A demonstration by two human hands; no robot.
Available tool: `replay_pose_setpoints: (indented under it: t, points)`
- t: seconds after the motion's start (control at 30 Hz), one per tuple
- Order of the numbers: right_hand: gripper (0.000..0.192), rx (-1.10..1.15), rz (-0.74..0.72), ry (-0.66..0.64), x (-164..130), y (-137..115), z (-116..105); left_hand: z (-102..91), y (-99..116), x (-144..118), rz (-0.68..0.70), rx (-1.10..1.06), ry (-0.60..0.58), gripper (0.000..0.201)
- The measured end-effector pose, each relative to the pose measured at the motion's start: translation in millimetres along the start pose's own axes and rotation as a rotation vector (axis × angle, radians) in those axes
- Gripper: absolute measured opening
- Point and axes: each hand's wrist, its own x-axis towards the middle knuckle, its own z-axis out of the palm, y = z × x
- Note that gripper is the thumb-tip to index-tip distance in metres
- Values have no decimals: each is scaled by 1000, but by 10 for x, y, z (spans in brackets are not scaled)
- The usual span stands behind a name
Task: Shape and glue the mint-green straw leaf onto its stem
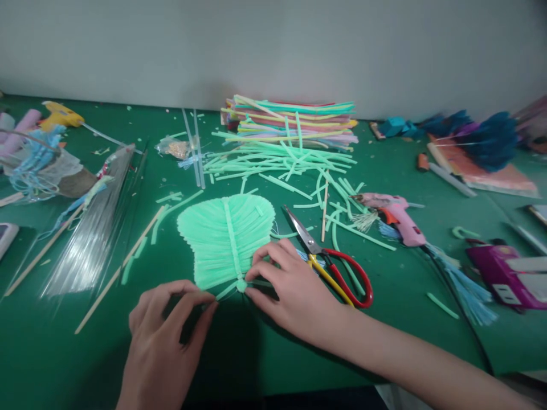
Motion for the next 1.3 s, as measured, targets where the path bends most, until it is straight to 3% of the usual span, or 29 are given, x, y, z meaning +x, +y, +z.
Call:
replay_pose_setpoints:
  t: [0.27,0.4,0.83,1.3]
  points:
    - [4,-6,88,95,-114,-47,69,82,200,-38,32,53,14,16]
    - [4,18,170,129,-108,-77,105,168,324,35,-9,118,31,12]
    - [7,-51,317,178,-102,-149,169,245,380,83,-40,87,-9,5]
    - [8,-276,236,236,-153,-301,247,225,418,108,5,97,68,1]
